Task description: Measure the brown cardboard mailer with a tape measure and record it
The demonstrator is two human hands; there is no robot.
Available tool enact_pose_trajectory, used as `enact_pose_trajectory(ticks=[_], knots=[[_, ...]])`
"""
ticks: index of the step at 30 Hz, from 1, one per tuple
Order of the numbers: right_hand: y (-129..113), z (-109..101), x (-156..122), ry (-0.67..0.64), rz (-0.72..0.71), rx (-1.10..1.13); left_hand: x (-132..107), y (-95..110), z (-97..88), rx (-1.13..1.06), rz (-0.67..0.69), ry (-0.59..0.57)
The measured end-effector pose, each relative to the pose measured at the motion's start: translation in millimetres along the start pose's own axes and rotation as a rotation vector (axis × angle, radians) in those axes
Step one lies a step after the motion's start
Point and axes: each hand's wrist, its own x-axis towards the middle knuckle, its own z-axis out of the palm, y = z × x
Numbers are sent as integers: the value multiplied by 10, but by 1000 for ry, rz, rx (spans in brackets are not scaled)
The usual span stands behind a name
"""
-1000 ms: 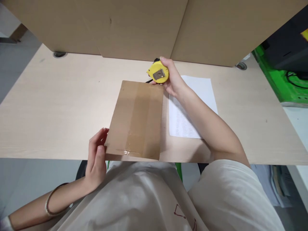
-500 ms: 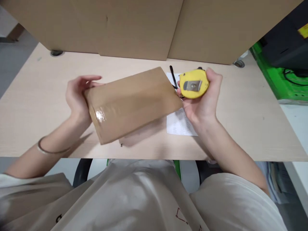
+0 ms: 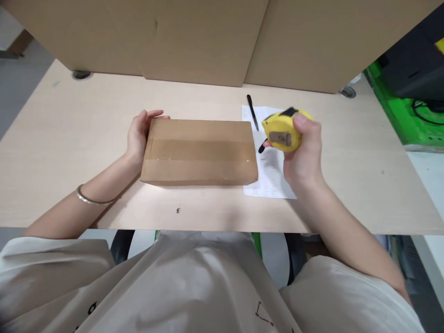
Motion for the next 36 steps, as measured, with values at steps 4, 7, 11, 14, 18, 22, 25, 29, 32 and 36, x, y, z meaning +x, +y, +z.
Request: enact_pose_trajectory(ticks=[4,7,11,14,18,22,25,29,32,36], knots=[[-86,492,319,-276,-39,-10,-126,-50,-46,72,38,-14],[-89,1125,379,-506,78,-60,-104,-94,-70,94,58,-36],[-56,1870,381,-763,129,-281,-57,-104,-56,-15,60,-60],[-26,2145,423,-883,134,-419,-76,-65,-5,-148,8,-65],[61,2211,480,-918,99,-532,-135,21,73,-255,-49,-38],[160,2201,498,-868,35,-569,-158,85,107,-237,-54,-41],[186,2205,512,-853,-2,-598,-147,81,102,-225,-57,-41],[122,2169,552,-891,30,-605,-124,33,77,-203,-29,-54],[13,2095,581,-921,74,-643,-98,-7,36,-160,-5,-98],[-96,2008,590,-956,124,-667,-28,-65,-53,-53,77,-97]])
